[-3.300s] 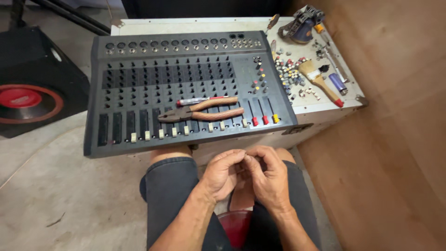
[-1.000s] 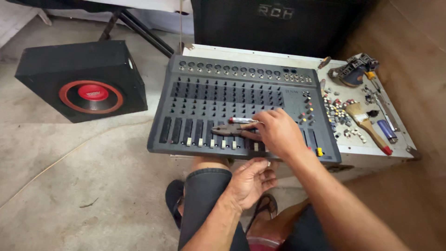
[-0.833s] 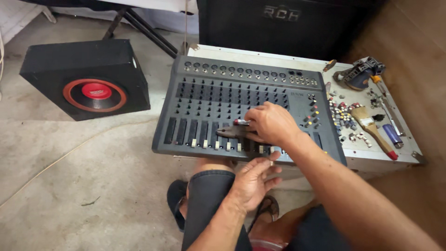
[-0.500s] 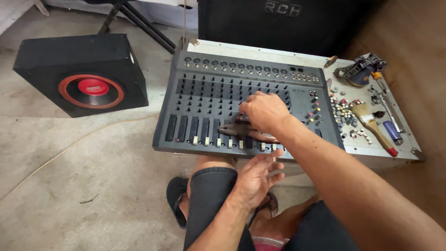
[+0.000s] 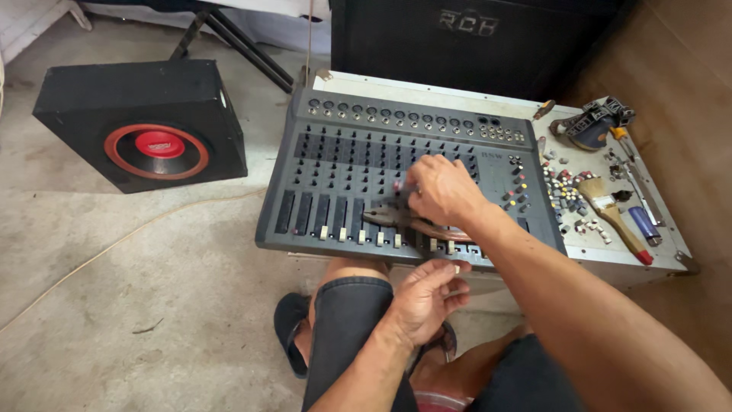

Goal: The person sits on the floor with an audio mixing console across their lap and removes small fader knobs from the console, at times using pliers. They fit the knobs onto a screwdriver-like tool and press replacement knobs back onto the fader slots, working one at a time.

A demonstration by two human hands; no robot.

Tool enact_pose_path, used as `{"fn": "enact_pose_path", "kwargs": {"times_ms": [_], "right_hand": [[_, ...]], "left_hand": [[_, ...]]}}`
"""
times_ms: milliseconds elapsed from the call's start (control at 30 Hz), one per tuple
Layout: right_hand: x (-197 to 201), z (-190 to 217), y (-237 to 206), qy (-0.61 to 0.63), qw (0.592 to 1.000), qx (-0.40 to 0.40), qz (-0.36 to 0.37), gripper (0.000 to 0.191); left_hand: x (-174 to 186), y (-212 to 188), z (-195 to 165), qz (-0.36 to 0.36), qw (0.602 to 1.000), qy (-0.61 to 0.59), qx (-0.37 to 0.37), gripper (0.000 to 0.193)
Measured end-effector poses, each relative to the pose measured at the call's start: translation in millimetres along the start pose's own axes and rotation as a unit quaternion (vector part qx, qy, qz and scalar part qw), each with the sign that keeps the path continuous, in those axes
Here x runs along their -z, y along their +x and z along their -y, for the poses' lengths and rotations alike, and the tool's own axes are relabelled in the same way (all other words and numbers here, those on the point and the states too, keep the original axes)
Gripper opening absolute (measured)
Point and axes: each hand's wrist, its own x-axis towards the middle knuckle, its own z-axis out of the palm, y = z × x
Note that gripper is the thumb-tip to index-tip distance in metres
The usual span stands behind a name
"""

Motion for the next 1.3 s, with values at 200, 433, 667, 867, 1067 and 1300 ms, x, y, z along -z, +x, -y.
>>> {"fn": "enact_pose_path", "kwargs": {"times_ms": [200, 433, 667, 867, 1067, 1300], "right_hand": [[14.8, -6.2, -21.0, 0.063, 0.998, -0.024, 0.016, 0.028], [19.9, 4.3, -44.7, 0.018, 0.990, -0.032, 0.134, 0.045], [19.1, 0.7, -52.5, 0.060, 0.995, -0.078, 0.026, 0.029], [40.2, 6.5, -142.2, 0.269, 0.901, -0.213, -0.264, 0.022], [14.0, 38.2, -243.9, 0.478, 0.645, -0.302, -0.514, 0.013], [-30.3, 60.4, -298.2, 0.474, 0.698, -0.276, -0.460, 0.015]], "left_hand": [[2.7, 1.5, 1.7, 0.000, 1.000, -0.007, -0.005, 0.006], [0.3, 2.2, 4.5, -0.014, 1.000, 0.002, -0.007, 0.006], [2.6, 2.3, 3.9, -0.022, 1.000, 0.002, -0.013, 0.007], [4.9, 1.8, 4.5, 0.022, 0.999, -0.040, -0.005, 0.005], [3.7, -0.8, 11.3, 0.036, 0.996, -0.082, -0.010, 0.016], [2.7, -4.5, 22.3, 0.027, 0.997, -0.068, 0.013, 0.017]]}}
